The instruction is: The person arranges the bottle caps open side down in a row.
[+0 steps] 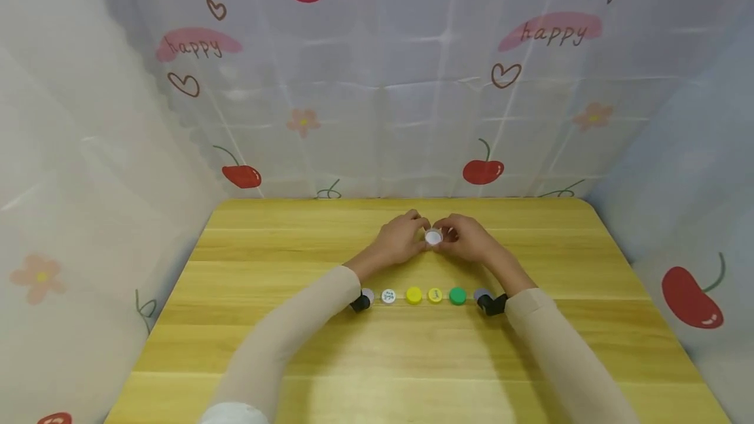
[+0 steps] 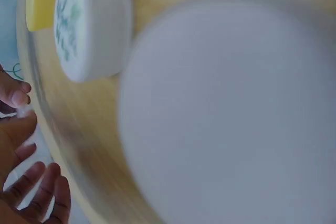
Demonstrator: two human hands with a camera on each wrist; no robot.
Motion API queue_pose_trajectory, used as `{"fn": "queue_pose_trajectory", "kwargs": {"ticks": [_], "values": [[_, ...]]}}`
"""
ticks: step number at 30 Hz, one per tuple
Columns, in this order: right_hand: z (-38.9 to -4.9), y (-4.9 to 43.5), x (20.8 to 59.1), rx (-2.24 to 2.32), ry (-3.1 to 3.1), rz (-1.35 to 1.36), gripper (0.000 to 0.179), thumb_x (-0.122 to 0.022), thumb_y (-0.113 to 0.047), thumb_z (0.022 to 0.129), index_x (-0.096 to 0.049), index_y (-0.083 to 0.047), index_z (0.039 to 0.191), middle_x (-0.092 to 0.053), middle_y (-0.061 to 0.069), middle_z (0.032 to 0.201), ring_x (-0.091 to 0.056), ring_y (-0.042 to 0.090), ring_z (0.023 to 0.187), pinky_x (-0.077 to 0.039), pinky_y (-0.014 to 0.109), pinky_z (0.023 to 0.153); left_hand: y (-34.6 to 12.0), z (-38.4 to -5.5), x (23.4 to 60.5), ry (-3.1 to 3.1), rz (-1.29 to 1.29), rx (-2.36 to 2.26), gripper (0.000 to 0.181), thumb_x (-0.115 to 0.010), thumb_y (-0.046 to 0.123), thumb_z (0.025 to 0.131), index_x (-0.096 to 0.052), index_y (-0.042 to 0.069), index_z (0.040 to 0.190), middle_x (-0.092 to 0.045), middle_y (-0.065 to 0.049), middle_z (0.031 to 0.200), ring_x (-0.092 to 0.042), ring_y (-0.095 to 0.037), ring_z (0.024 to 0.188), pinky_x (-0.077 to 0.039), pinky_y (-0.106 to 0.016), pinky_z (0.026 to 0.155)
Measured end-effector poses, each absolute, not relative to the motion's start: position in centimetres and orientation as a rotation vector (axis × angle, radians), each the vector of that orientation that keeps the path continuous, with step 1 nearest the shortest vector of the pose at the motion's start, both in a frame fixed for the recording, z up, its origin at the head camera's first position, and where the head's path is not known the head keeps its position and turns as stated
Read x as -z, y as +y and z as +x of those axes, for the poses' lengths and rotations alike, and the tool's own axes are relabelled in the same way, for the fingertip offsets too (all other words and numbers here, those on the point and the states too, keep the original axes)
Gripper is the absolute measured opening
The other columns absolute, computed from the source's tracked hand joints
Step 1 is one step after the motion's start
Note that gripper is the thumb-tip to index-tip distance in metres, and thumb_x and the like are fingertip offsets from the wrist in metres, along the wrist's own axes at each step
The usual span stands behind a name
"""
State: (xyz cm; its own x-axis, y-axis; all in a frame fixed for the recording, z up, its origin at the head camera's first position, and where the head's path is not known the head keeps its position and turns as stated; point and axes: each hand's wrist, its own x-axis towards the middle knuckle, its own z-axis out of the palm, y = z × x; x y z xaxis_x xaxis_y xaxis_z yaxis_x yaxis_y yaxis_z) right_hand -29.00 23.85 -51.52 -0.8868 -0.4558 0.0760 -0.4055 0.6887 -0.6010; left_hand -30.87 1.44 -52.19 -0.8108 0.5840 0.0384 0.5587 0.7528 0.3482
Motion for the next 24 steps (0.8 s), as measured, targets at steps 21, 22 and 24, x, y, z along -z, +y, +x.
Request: {"fn": "queue_pose_trajectory", "kwargs": {"ticks": [21, 22, 24], "values": [[-17.4, 22.5, 49.4, 1.383, 2.785, -1.077, 0.037, -0.090, -0.012, 0.088, -0.074, -0.019, 0.120, -0.071, -0.006, 0.106, -0.070, 0.015, 0.089, -0.064, 0.034, 0.081, -3.9, -19.8, 50.4, 2.613, 1.158, -1.251, 0.034, -0.076, 0.041, 0.102, -0.069, 0.028, 0.133, -0.067, 0.010, 0.127, -0.066, -0.008, 0.105, -0.059, -0.023, 0.088], [-17.1, 22.3, 49.3, 1.390, 2.785, -1.092, 0.038, -0.091, -0.013, 0.087, -0.074, -0.019, 0.120, -0.071, -0.006, 0.105, -0.070, 0.015, 0.088, -0.064, 0.034, 0.081, -4.0, -19.5, 50.3, 2.612, 1.163, -1.259, 0.034, -0.076, 0.039, 0.102, -0.069, 0.027, 0.132, -0.067, 0.009, 0.127, -0.067, -0.009, 0.105, -0.060, -0.024, 0.089], [-16.6, 22.1, 49.3, 1.405, 2.781, -1.121, 0.039, -0.091, -0.012, 0.087, -0.074, -0.019, 0.120, -0.071, -0.006, 0.105, -0.070, 0.015, 0.088, -0.064, 0.033, 0.080, -4.2, -18.9, 50.2, 2.604, 1.163, -1.280, 0.034, -0.078, 0.036, 0.101, -0.070, 0.026, 0.132, -0.068, 0.007, 0.127, -0.068, -0.011, 0.104, -0.061, -0.027, 0.089]]}}
